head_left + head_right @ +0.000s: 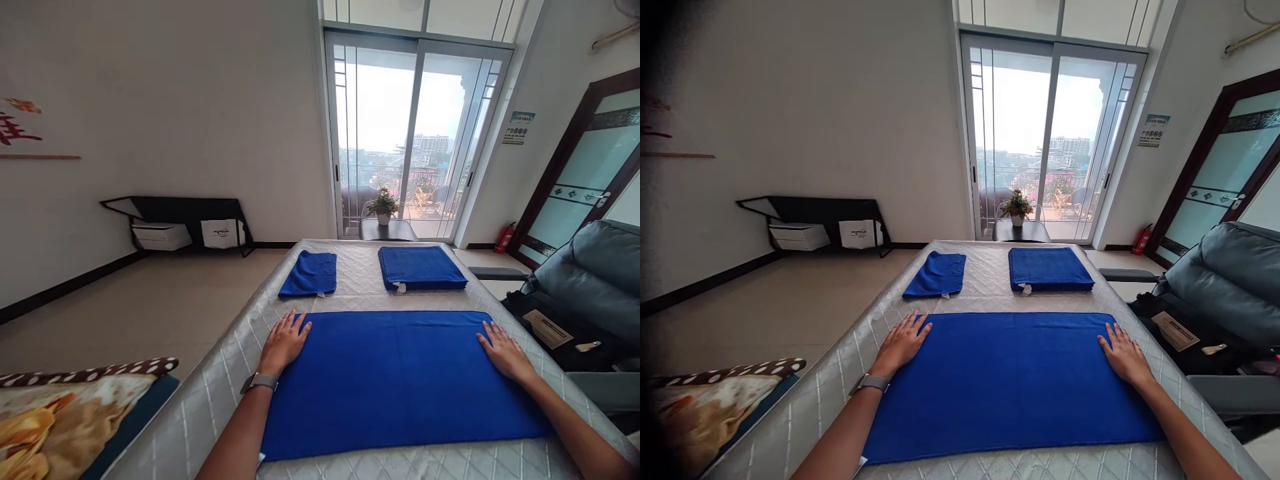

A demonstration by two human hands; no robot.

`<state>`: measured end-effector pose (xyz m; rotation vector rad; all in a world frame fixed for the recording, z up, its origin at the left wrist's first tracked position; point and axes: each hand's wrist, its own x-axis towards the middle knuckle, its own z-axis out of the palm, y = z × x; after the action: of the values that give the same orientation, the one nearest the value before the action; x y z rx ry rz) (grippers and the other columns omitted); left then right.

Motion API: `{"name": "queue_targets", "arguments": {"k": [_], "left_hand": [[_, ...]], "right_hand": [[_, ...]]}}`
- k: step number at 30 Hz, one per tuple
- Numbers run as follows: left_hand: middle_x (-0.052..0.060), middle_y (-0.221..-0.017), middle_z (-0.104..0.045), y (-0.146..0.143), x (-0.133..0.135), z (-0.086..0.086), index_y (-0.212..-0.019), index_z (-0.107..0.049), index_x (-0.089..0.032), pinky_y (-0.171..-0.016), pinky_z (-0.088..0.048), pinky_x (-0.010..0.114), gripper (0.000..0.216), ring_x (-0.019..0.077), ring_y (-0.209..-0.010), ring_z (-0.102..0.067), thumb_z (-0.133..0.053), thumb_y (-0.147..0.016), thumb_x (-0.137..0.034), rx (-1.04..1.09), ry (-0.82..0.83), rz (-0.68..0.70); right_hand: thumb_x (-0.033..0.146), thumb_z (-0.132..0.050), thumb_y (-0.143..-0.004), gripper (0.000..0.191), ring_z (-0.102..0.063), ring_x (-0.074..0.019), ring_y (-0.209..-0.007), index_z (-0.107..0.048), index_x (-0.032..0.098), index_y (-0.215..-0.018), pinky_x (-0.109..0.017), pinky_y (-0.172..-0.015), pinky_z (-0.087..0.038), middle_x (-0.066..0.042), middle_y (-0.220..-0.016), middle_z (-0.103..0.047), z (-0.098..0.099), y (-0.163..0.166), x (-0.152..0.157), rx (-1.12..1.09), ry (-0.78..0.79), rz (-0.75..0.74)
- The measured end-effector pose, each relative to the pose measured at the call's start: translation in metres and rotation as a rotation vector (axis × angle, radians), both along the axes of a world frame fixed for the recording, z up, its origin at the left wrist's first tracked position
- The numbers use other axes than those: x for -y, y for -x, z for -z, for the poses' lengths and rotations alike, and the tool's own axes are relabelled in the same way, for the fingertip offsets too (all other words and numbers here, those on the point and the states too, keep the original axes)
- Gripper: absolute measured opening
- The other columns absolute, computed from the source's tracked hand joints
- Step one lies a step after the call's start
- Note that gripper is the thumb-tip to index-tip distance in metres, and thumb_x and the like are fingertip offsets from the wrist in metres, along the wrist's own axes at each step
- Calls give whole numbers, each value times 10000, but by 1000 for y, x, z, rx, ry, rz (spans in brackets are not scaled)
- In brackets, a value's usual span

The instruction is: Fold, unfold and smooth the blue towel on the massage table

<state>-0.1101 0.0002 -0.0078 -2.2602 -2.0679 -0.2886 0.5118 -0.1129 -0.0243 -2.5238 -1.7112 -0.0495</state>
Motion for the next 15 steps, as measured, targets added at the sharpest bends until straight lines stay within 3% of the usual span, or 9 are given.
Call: {"name": "queue_targets", "arguments": {"k": [4,7,10,15], "left_hand": [[112,-1642,-356,0,-1,1,-1560,-394,-225,-1223,-238,437,586,255,-1520,-306,-313,-1037,-475,-5,1,-3],[116,-1642,-354,0,-1,1,-1559,-394,-223,-1226,-226,440,587,261,-1523,-300,-320,-1036,-479,0,4,-1],[116,-1638,-361,-1,-1,0,-1553,-405,-228,-1225,-231,450,581,267,-1520,-306,-327,-1036,-480,12,3,4],[132,-1641,-348,-2,1,-3,-1562,-391,-207,-1232,-219,451,588,273,-1524,-298,-325,-1040,-468,14,9,-1]], "right_hand": [[513,-154,-972,788,-261,-286,-1525,-321,33,-1574,-466,-1256,-143,-162,-1645,-308,-11,-12,-12,25,-11,130],[451,-169,-978,747,-226,-283,-1537,-365,12,-1549,-465,-1258,-127,-170,-1640,-312,-24,12,-17,88,-33,128],[417,-177,-994,706,-190,-269,-1547,-368,33,-1555,-466,-1253,-142,-159,-1641,-313,-37,74,-20,97,-44,-83],[534,-167,-1031,721,-155,-210,-1555,-300,109,-1598,-403,-1260,-127,-85,-1668,-257,-56,215,-27,-88,12,-549]]}}
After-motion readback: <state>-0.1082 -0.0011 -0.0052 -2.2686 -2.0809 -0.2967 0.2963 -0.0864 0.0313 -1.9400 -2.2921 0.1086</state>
